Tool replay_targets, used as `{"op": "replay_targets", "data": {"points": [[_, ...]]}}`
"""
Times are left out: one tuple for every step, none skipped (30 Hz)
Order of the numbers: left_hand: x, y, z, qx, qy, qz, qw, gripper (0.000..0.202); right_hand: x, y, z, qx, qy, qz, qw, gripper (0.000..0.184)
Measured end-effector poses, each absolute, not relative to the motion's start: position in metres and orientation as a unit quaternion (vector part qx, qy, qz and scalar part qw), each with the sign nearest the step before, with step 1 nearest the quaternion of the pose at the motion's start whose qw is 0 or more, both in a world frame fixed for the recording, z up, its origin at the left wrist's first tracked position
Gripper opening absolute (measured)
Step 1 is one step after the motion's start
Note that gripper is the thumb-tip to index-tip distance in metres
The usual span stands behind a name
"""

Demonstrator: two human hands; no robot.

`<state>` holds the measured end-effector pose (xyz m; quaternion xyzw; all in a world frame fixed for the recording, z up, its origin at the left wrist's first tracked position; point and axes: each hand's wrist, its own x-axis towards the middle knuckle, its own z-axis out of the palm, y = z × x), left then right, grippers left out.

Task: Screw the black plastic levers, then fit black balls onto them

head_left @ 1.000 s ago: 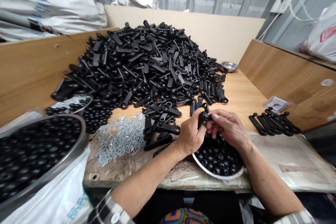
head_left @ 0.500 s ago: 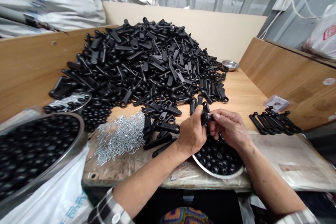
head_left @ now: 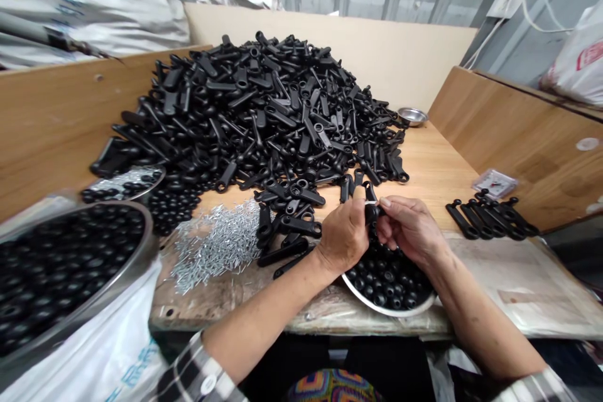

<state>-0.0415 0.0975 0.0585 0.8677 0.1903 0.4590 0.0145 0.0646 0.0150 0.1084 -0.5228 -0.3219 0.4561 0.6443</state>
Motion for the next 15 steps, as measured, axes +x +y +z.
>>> {"op": "replay_targets", "data": {"points": [[-0.041, 0.097, 0.059, 0.868, 0.195, 0.456, 0.005, 0.045, 0.064, 0.015, 0.109, -0.525, -0.320, 0.457, 0.643, 0.032], [-0.041, 0.097, 0.059, 0.869, 0.201, 0.453, -0.001, 0.045, 0.064, 0.015, 0.110, -0.526, -0.320, 0.457, 0.642, 0.033], [-0.041, 0.098, 0.059, 0.871, 0.206, 0.447, -0.004, 0.046, 0.065, 0.015, 0.110, -0.528, -0.321, 0.459, 0.638, 0.033], [-0.040, 0.098, 0.058, 0.873, 0.212, 0.439, -0.003, 0.046, 0.065, 0.015, 0.111, -0.529, -0.322, 0.461, 0.635, 0.034], [-0.040, 0.099, 0.057, 0.877, 0.218, 0.428, 0.003, 0.046, 0.066, 0.016, 0.111, -0.532, -0.321, 0.464, 0.631, 0.034], [-0.039, 0.100, 0.057, 0.882, 0.221, 0.417, 0.016, 0.047, 0.067, 0.016, 0.111, -0.536, -0.317, 0.466, 0.628, 0.035], [-0.039, 0.100, 0.056, 0.885, 0.223, 0.408, 0.035, 0.048, 0.068, 0.017, 0.110, -0.539, -0.313, 0.468, 0.627, 0.035], [-0.039, 0.101, 0.056, 0.886, 0.221, 0.404, 0.057, 0.050, 0.069, 0.018, 0.109, -0.541, -0.309, 0.469, 0.626, 0.034], [-0.038, 0.101, 0.056, 0.885, 0.217, 0.405, 0.082, 0.050, 0.070, 0.019, 0.108, -0.541, -0.309, 0.471, 0.625, 0.033], [-0.038, 0.101, 0.057, 0.881, 0.213, 0.409, 0.108, 0.051, 0.070, 0.020, 0.108, -0.539, -0.312, 0.473, 0.624, 0.032], [-0.038, 0.101, 0.059, 0.876, 0.210, 0.412, 0.138, 0.050, 0.071, 0.021, 0.107, -0.534, -0.321, 0.475, 0.621, 0.032], [-0.039, 0.101, 0.062, 0.870, 0.209, 0.411, 0.174, 0.050, 0.071, 0.021, 0.107, -0.528, -0.338, 0.474, 0.619, 0.032], [-0.040, 0.101, 0.065, 0.862, 0.212, 0.406, 0.218, 0.048, 0.071, 0.021, 0.108, -0.521, -0.364, 0.465, 0.616, 0.033], [-0.041, 0.102, 0.068, 0.849, 0.216, 0.399, 0.269, 0.045, 0.071, 0.020, 0.109, -0.519, -0.395, 0.443, 0.615, 0.034], [-0.042, 0.103, 0.071, 0.829, 0.222, 0.397, 0.326, 0.041, 0.071, 0.019, 0.111, -0.523, -0.429, 0.406, 0.614, 0.034]]}}
